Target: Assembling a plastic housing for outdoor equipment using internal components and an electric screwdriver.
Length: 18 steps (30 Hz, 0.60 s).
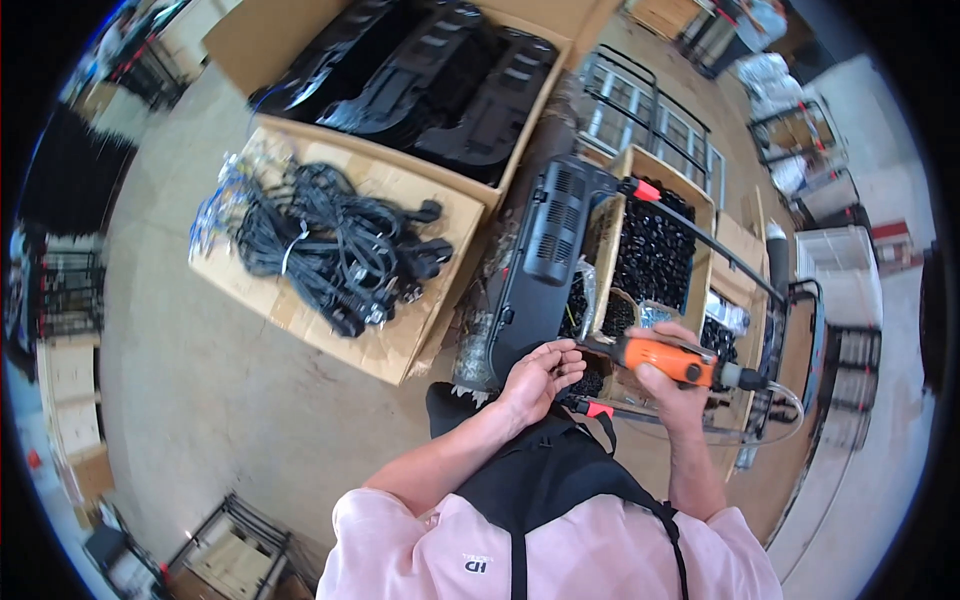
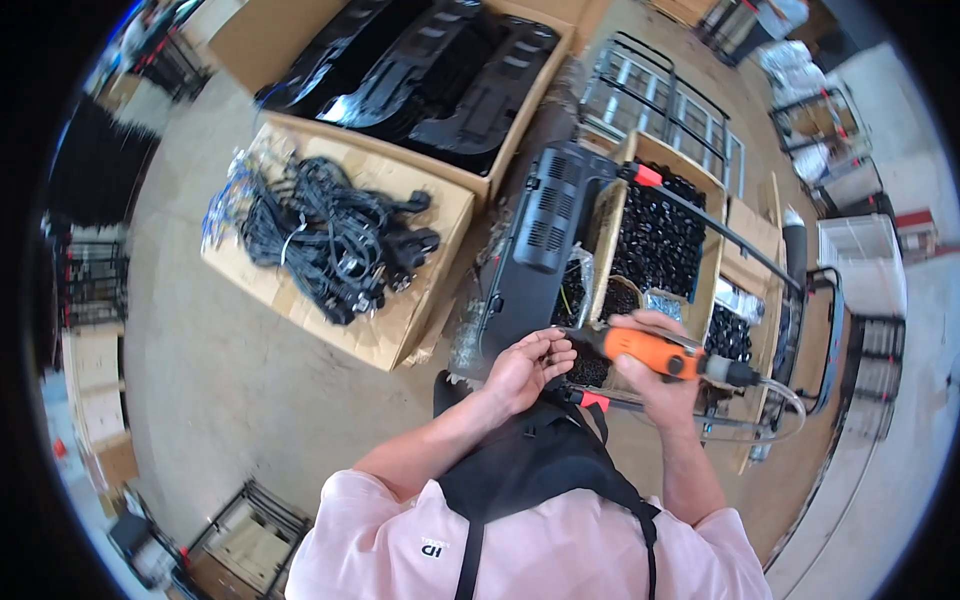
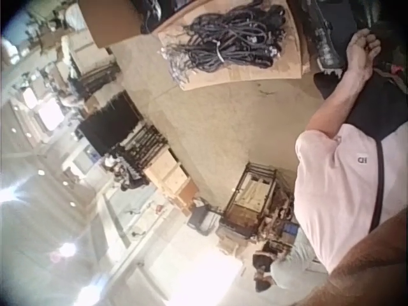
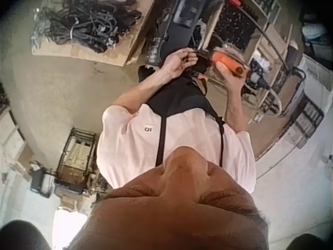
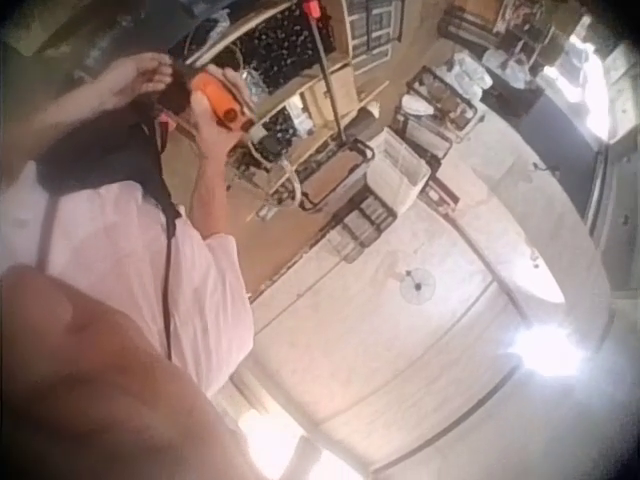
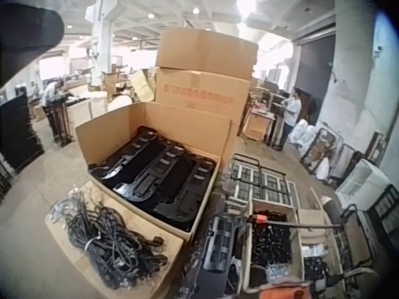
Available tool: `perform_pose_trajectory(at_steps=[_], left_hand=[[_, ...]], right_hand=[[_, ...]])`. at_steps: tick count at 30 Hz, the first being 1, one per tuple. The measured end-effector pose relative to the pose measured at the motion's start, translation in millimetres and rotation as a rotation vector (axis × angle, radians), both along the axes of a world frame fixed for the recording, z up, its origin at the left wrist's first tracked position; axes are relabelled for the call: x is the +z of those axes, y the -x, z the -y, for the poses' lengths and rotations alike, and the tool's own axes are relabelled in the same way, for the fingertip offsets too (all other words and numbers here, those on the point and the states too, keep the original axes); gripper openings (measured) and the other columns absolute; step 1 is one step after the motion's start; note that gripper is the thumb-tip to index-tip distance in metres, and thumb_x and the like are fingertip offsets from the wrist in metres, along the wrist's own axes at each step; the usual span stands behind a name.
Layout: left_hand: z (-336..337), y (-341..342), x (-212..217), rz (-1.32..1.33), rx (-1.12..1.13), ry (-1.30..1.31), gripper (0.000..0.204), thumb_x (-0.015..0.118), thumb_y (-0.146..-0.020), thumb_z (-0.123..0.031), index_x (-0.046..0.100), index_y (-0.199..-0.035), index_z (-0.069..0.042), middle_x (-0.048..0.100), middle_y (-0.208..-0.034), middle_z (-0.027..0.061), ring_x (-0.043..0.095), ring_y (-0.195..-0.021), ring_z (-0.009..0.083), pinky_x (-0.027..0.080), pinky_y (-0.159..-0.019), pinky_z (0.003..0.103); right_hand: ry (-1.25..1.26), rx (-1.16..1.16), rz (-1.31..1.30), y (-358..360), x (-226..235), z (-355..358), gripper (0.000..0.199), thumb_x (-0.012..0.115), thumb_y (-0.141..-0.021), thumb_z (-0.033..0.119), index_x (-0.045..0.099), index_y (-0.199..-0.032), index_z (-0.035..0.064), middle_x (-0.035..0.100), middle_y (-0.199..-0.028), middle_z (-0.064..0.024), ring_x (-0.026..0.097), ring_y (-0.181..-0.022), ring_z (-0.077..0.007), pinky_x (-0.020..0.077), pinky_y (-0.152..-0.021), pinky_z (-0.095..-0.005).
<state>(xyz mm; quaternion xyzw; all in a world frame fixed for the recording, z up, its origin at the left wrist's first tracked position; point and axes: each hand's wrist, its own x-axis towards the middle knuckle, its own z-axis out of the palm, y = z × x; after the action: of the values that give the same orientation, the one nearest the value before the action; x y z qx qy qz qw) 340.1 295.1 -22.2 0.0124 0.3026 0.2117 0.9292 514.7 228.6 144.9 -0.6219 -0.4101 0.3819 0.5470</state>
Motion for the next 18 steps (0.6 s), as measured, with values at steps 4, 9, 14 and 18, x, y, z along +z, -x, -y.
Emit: perform_pose_trajectory(at_steps=[4,9,14,18], left_hand=[[-14.2,-43.2,8.9,-0.013,-0.089,-0.025,0.03,0.05,-0.112,-0.018,0.06,-0.134,-0.001,0.068,-0.118,0.0121,0.067,-0.112,0.0249,0.055,-0.104,0.042],[-41.3,-115.6,12.3,0.045,-0.127,-0.116,0.031,0.058,-0.109,-0.029,0.067,-0.126,-0.005,0.069,-0.116,0.0079,0.065,-0.113,0.0225,0.05,-0.106,0.04],[-56.9,-178.6,10.6,0.018,-0.248,-0.287,0.039,0.05,-0.112,-0.033,0.063,-0.136,-0.006,0.067,-0.134,0.0111,0.06,-0.127,0.0233,0.042,-0.116,0.042],[-54.7,-199.0,-9.0,-0.224,-0.319,-0.755,0.049,0.045,-0.115,-0.036,0.056,-0.152,-0.005,0.056,-0.156,0.011,0.047,-0.147,0.0235,0.03,-0.124,0.035]], right_hand=[[0.048,-0.355,-0.141,-30.5,0.7,84.1,0.062,0.079,-0.083,0.006,0.054,-0.14,0.0002,0.071,-0.126,-0.0217,0.07,-0.118,-0.0285,0.0539,-0.106,-0.0445],[0.055,-0.798,-0.354,-29.6,0.0,189.5,0.061,0.071,-0.09,0.011,0.049,-0.146,0.002,0.07,-0.127,-0.0225,0.07,-0.116,-0.0334,0.0529,-0.109,-0.047],[0.044,-1.023,-0.41,-16.6,-21.3,277.1,0.062,0.072,-0.091,0.011,0.048,-0.147,0.0029,0.069,-0.127,-0.0229,0.071,-0.116,-0.0312,0.0553,-0.105,-0.0444],[0.044,-1.117,-0.438,-15.0,-45.3,308.6,0.06,0.072,-0.093,0.012,0.047,-0.147,0.0031,0.069,-0.129,-0.0217,0.07,-0.117,-0.0302,0.0557,-0.104,-0.0429]])
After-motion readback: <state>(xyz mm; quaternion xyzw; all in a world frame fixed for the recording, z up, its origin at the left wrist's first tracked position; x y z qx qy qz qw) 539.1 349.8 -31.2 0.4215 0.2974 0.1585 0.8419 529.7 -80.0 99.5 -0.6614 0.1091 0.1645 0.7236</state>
